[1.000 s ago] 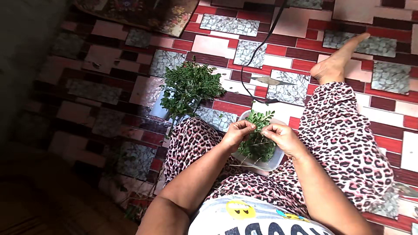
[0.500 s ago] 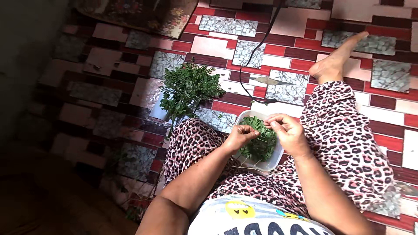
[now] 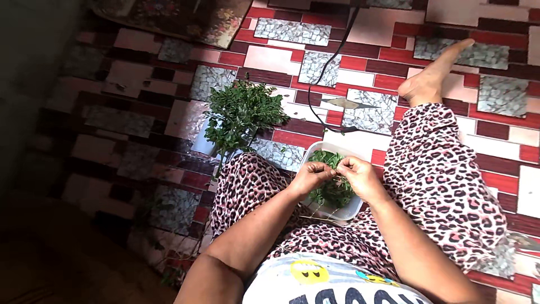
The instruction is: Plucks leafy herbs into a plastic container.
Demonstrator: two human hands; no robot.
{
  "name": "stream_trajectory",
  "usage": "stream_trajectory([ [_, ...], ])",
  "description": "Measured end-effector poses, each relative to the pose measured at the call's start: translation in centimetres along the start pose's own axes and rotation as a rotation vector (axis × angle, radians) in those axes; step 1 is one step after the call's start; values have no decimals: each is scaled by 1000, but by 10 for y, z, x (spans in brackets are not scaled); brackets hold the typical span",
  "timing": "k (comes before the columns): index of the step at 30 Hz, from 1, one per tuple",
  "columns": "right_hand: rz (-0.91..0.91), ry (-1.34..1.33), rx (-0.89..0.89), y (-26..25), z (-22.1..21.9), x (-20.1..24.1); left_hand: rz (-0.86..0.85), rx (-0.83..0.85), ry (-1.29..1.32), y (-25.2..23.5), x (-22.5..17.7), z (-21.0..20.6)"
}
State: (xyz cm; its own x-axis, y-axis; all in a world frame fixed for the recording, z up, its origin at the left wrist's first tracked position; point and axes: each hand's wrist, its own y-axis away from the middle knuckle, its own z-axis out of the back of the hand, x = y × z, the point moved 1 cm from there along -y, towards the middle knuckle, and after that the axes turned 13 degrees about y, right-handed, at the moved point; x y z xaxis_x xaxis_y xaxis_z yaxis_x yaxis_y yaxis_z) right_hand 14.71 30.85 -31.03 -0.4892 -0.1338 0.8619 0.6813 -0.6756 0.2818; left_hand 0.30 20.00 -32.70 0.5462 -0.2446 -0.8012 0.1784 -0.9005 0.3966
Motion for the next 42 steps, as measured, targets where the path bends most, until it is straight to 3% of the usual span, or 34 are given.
stream_trajectory([
  [8, -109, -274, 95, 5, 2, 11, 53, -15, 72, 0, 0, 1],
  [16, -135, -149, 14, 1, 0, 8, 56, 3, 72, 1, -1, 0],
  [22, -147, -304, 95, 5, 6, 11, 54, 0, 73, 1, -1, 1],
  [26, -60, -159, 19, -1, 3, 0, 44, 25, 47, 2, -2, -1],
  [32, -106, 62, -31, -3, 12, -2, 15, 1, -47, 1, -2, 2],
  [36, 127, 244, -186, -2, 19, -1, -40, 29, -144, 2, 0, 4],
  [38, 220, 224, -175, -2, 18, -1, -58, 36, -178, 2, 2, 3],
  [42, 188, 166, -20, -1, 9, 0, -76, 29, -220, 1, 3, 4],
])
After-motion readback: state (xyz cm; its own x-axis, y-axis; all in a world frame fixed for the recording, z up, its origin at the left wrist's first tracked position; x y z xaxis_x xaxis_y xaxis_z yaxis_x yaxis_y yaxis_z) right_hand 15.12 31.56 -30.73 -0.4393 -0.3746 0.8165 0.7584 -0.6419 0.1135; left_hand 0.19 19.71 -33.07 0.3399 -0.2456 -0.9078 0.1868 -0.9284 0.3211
